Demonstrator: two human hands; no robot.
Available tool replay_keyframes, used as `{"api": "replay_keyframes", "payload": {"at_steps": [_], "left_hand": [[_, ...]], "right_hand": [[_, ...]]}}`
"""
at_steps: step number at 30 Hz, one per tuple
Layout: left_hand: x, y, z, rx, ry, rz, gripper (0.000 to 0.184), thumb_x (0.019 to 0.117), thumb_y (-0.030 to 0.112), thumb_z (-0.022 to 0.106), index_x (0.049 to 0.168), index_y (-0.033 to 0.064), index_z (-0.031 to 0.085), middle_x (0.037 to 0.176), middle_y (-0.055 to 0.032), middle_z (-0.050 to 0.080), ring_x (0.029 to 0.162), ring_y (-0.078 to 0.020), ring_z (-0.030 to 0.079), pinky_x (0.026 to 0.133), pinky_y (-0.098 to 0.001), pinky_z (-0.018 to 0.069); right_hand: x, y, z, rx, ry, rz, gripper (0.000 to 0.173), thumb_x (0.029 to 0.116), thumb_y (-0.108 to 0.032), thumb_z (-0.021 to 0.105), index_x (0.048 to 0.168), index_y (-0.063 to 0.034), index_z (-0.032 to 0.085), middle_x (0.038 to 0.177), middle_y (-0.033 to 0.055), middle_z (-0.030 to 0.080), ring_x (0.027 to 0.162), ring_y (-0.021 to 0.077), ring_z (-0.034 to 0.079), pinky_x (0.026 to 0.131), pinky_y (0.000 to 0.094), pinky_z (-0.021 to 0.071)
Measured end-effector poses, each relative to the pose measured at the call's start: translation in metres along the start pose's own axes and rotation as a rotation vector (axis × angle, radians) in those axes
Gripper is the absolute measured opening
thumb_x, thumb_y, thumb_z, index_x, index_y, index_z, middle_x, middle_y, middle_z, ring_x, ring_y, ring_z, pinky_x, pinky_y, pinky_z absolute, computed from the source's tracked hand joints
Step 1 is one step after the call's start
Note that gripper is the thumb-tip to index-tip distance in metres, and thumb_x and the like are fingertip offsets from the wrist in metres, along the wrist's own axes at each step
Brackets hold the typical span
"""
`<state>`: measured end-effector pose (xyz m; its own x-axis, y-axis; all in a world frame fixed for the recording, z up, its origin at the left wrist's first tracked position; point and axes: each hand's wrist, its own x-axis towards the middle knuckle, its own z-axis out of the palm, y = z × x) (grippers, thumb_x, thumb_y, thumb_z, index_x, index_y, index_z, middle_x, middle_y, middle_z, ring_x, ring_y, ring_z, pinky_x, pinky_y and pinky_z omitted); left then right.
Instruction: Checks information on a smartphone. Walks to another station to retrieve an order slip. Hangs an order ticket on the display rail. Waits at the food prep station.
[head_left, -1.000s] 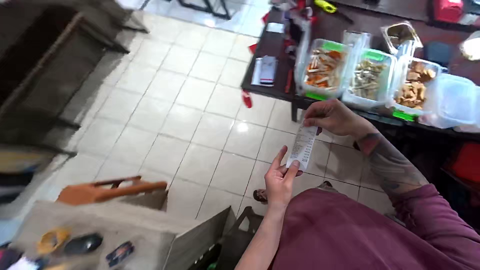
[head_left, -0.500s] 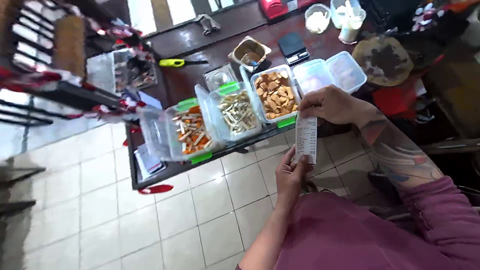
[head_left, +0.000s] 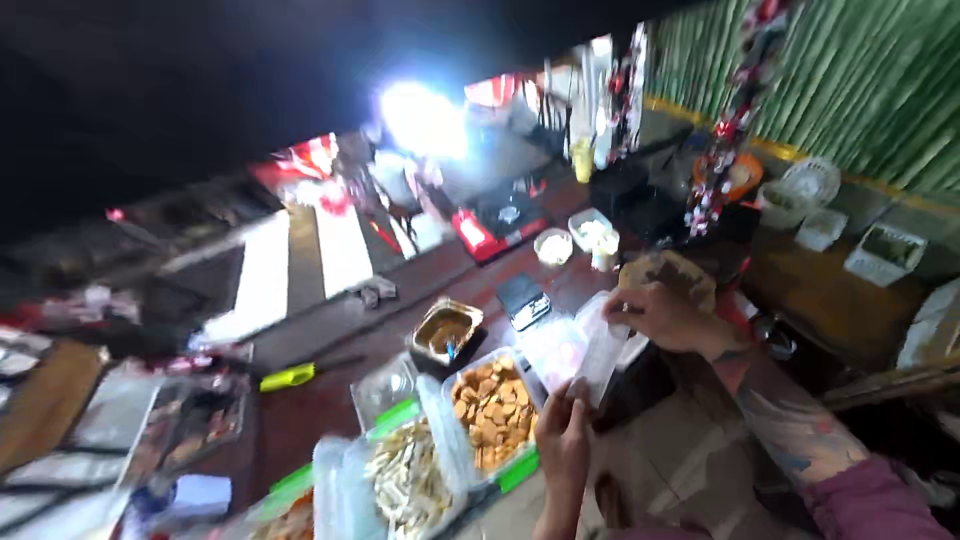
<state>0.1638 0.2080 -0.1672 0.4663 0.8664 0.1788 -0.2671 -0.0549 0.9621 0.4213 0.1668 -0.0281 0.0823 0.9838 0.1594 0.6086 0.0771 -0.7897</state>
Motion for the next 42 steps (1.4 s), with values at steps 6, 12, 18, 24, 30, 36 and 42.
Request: {"api": "replay_keyframes", "payload": {"at_steps": [6, 12, 18, 24, 30, 36, 42], "left_hand": [[0.119, 0.05, 0.049, 0.259, -0.001, 0.403, 0.032, 0.1041, 0.011, 0.058, 0.135, 0.0101, 0.065, 0.083, -0.0081, 0.073, 0.06, -0.0216, 0.069, 0.052, -0.0381, 0.0631], [0.198, 0.094, 0.135, 0.187, -0.138, 0.862, 0.029, 0.0963, 0.005, 0.068, 0.124, 0.0105, 0.074, 0.089, -0.006, 0.076, 0.063, -0.0182, 0.071, 0.057, -0.0344, 0.0638], [0.261, 0.144, 0.236, 0.369, -0.015, 1.231, 0.027, 0.0976, 0.02, 0.071, 0.125, 0.017, 0.071, 0.082, 0.0039, 0.074, 0.065, -0.0109, 0.071, 0.062, -0.0309, 0.064], [0.321, 0.234, 0.295, 0.536, 0.119, 1.201, 0.041, 0.1052, 0.021, 0.057, 0.144, 0.0097, 0.052, 0.13, -0.0047, 0.065, 0.113, -0.0173, 0.066, 0.093, -0.0375, 0.058], [0.382, 0.318, 0.351, 0.52, 0.284, 0.996, 0.081, 0.0968, 0.038, 0.069, 0.157, 0.0012, 0.029, 0.153, -0.0172, 0.046, 0.138, -0.0226, 0.05, 0.111, -0.0394, 0.0499], [0.422, 0.352, 0.346, 0.351, 0.222, 0.866, 0.064, 0.0988, 0.043, 0.066, 0.149, 0.009, 0.047, 0.14, -0.009, 0.061, 0.123, -0.0183, 0.063, 0.101, -0.0418, 0.0577], [0.432, 0.371, 0.335, 0.328, -0.013, 0.859, 0.045, 0.1043, 0.043, 0.058, 0.136, 0.0114, 0.063, 0.121, -0.0071, 0.071, 0.108, -0.0208, 0.071, 0.092, -0.0452, 0.062]], "right_hand": [[0.004, 0.008, -0.083, 0.192, 0.236, -0.078, 0.04, 0.0972, -0.029, 0.072, 0.135, -0.0204, 0.06, 0.114, -0.002, 0.072, 0.095, 0.0142, 0.072, 0.084, 0.0344, 0.0645], [0.011, -0.003, -0.2, 0.158, 0.518, -0.559, 0.016, 0.0951, -0.008, 0.071, 0.11, -0.0037, 0.074, 0.104, 0.0056, 0.075, 0.091, 0.0169, 0.073, 0.083, 0.0339, 0.0648], [0.019, -0.016, -0.335, -0.216, 0.61, -0.863, 0.011, 0.0933, -0.004, 0.072, 0.102, -0.0079, 0.077, 0.106, 0.0034, 0.076, 0.098, 0.0184, 0.074, 0.086, 0.036, 0.0659], [0.042, -0.022, -0.471, -0.591, 0.408, -1.021, 0.013, 0.0985, -0.011, 0.066, 0.104, -0.0112, 0.078, 0.113, -0.0009, 0.073, 0.102, 0.0105, 0.071, 0.091, 0.0278, 0.0623], [0.094, -0.104, -0.502, -0.818, 0.259, -0.822, 0.008, 0.099, -0.022, 0.068, 0.102, -0.0215, 0.075, 0.1, -0.0083, 0.072, 0.089, 0.0047, 0.068, 0.085, 0.0295, 0.059], [0.156, -0.145, -0.506, -0.936, 0.205, -0.98, 0.011, 0.0961, -0.03, 0.071, 0.104, -0.022, 0.071, 0.095, -0.007, 0.073, 0.084, 0.0071, 0.07, 0.084, 0.0355, 0.0593], [0.162, -0.169, -0.498, -1.092, 0.199, -0.926, 0.009, 0.096, -0.029, 0.071, 0.103, -0.0228, 0.071, 0.092, -0.0048, 0.071, 0.082, 0.0126, 0.067, 0.082, 0.0426, 0.0568]]}}
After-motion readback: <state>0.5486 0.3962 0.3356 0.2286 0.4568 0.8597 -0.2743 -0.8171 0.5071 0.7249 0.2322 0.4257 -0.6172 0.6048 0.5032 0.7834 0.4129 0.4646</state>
